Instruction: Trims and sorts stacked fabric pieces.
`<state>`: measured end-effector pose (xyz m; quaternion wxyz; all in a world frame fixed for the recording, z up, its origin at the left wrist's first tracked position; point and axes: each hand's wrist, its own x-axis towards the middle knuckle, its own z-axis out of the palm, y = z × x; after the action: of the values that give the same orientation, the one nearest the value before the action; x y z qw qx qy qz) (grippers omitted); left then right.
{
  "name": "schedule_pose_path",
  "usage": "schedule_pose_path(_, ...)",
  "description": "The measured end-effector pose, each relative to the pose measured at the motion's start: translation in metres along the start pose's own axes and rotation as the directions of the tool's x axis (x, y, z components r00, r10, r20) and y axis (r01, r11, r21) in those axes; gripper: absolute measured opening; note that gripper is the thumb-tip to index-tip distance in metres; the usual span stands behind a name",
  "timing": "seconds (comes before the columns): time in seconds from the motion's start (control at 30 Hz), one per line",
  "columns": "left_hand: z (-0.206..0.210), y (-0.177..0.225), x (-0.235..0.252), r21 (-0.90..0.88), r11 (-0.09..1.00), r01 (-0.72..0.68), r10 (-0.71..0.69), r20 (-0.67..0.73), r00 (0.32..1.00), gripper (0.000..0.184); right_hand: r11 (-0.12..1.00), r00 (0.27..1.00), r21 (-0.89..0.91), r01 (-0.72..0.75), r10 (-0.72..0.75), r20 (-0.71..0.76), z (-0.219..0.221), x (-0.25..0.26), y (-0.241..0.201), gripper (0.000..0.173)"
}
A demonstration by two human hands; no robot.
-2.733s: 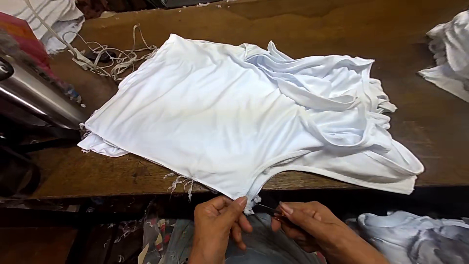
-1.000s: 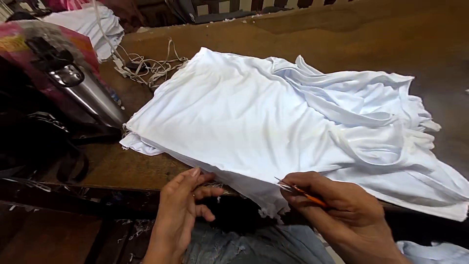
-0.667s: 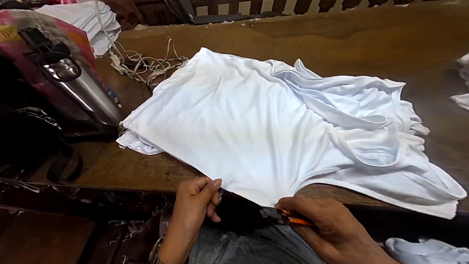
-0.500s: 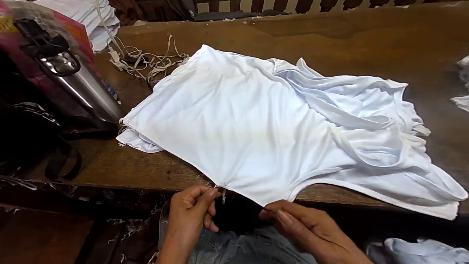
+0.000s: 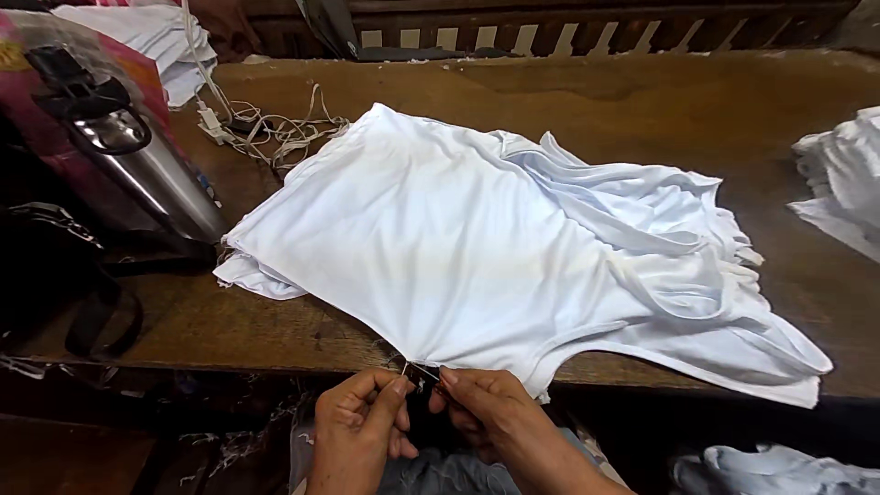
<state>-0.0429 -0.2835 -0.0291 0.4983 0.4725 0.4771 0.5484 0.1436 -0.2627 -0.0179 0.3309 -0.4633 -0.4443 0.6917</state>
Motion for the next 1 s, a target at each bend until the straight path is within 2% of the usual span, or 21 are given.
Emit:
schedule_pose_path(0.23, 0.002, -0.004, -0.001, -0.002, 1.0, 0.011, -0.011, 0.0, 1.0, 0.016, 0.997, 0.996, -0.077, 0.008, -0.015, -0.083, 0.007, 0.01, -0.001, 0.037)
schedule_pose_path(0.33, 0.001, -0.004, -0.005, 0.019, 1.0, 0.005, -0.006, 0.017, 1.0, 0.015, 0.999, 0.998, -0.051, 0.016, -0.018, -0.052, 0.003, 0.007, 0.001, 0.038)
schedule_pose_path(0.4, -0.002, -0.002, -0.009, 0.029, 1.0, 0.009, -0.01, 0.053, 0.999, 0.014, 0.995, 0.995, -0.022, 0.099, -0.098, 0.025, -0.007, -0.007, -0.001, 0.04)
schedule_pose_path(0.43, -0.004, -0.001, -0.012, 0.027, 1.0, 0.015, -0.017, 0.084, 0.996, 0.014, 0.979, 0.979, -0.048, 0.199, -0.197, 0.049, -0.015, -0.016, -0.001, 0.04)
schedule_pose_path(0.5, -0.007, -0.001, -0.019, 0.027, 0.999, 0.037, -0.041, 0.161, 0.986, 0.012, 0.867, 0.893, -0.227, 0.443, -0.45, 0.024, -0.039, -0.034, -0.003, 0.033)
schedule_pose_path(0.53, -0.006, -0.002, -0.023, 0.036, 0.998, 0.053, -0.059, 0.2, 0.978, 0.011, 0.778, 0.835, -0.362, 0.513, -0.55, 0.001, -0.052, -0.04, -0.005, 0.027)
schedule_pose_path(0.6, 0.001, -0.008, -0.029, 0.071, 0.994, 0.088, -0.104, 0.273, 0.956, 0.007, 0.576, 0.746, -0.646, 0.502, -0.666, -0.014, -0.075, -0.045, -0.002, 0.025)
schedule_pose_path(0.67, 0.012, -0.019, -0.033, 0.146, 0.986, 0.078, -0.126, 0.355, 0.926, 0.005, 0.36, 0.706, -0.827, 0.432, -0.705, 0.062, -0.086, -0.043, 0.005, 0.031)
schedule_pose_path(0.73, 0.024, -0.031, -0.036, 0.258, 0.966, -0.002, -0.109, 0.418, 0.902, 0.009, 0.178, 0.682, -0.903, 0.391, -0.714, 0.155, -0.084, -0.038, 0.015, 0.028)
schedule_pose_path(0.8, 0.033, -0.035, -0.038, 0.357, 0.931, -0.083, -0.09, 0.442, 0.893, 0.01, 0.058, 0.639, -0.929, 0.365, -0.741, 0.205, -0.08, -0.03, 0.024, 0.023)
schedule_pose_path(0.83, 0.037, -0.035, -0.038, 0.383, 0.917, -0.109, -0.082, 0.45, 0.889, 0.016, 0.037, 0.616, -0.927, 0.372, -0.757, 0.217, -0.08, -0.027, 0.026, 0.022)
schedule_pose_path(0.9, 0.039, -0.033, -0.038, 0.38, 0.917, -0.123, -0.067, 0.452, 0.89, 0.024, 0.072, 0.602, -0.903, 0.423, -0.767, 0.221, -0.082, -0.023, 0.023, 0.018)
schedule_pose_path(1.0, 0.039, -0.031, -0.038, 0.333, 0.939, -0.086, -0.062, 0.409, 0.911, 0.016, 0.167, 0.635, -0.845, 0.507, -0.736, 0.235, -0.088, -0.021, 0.009, 0.01)
